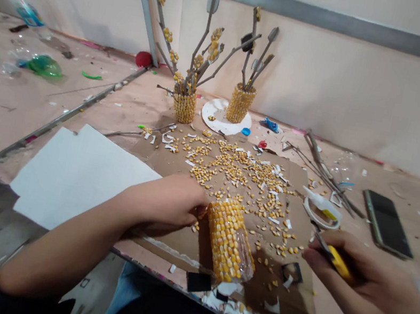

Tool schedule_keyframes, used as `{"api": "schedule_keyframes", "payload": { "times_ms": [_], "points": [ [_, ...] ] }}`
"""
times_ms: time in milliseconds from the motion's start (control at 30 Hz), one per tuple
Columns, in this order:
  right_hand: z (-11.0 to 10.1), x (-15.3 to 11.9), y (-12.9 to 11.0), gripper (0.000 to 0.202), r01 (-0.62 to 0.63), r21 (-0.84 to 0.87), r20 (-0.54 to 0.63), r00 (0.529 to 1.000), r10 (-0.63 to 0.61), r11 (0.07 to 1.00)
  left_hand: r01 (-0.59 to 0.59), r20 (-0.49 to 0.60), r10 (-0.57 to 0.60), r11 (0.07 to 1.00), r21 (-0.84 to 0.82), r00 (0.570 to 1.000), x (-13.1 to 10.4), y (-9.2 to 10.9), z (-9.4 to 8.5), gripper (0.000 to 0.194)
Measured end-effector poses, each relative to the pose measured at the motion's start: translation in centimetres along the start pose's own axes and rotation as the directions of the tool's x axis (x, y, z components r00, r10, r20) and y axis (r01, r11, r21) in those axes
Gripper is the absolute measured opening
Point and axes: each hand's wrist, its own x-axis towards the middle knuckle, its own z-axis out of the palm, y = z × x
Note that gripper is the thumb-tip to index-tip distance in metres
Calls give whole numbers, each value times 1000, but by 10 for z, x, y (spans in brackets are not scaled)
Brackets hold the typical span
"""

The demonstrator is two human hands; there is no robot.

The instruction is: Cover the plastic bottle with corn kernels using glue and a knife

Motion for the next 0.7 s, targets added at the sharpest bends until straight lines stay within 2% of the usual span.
{"api": "schedule_keyframes", "payload": {
  "times_ms": [33, 100, 200, 267, 367, 467, 533, 633, 700],
  "points": [
    [3, -11, 2, 28, -3, 46, 10, 1000, 3, 999, -1, 5, 1, 1000, 19, 1000, -2, 4, -1, 14],
    [8, -32, 6, 23, -54, 71, -67, 996, 59, 996, 15, 1, -15, 997, 79, 1000, -7, 12, -4, 18],
    [13, -56, 8, 21, -68, 72, -184, 980, 80, 995, 19, -105, -6, 992, 124, 994, -17, 26, -13, 24],
    [14, -66, 9, 18, -45, 30, -193, 980, 49, 999, -36, -170, 57, 992, 121, 984, -24, 34, -18, 26],
    [15, -76, 13, 14, -29, -97, -211, 977, 8, 995, -78, -141, 99, 985, 151, 985, -34, 40, -17, 29],
    [19, -80, 20, 10, -12, -220, -264, 963, -48, 975, -24, -63, 41, 967, 252, 997, -40, 37, -3, 22],
    [22, -81, 23, 8, 21, -256, -275, 957, -94, 966, 21, -58, -4, 960, 281, 998, -41, 34, 12, 15],
    [25, -79, 25, 10, 79, -252, -273, 951, -149, 965, 115, -113, -89, 963, 246, 990, -40, 34, 35, 13],
    [27, -75, 24, 12, 100, -220, -281, 946, -161, 970, 178, -207, -137, 965, 194, 969, -38, 36, 49, 18]
  ]
}}
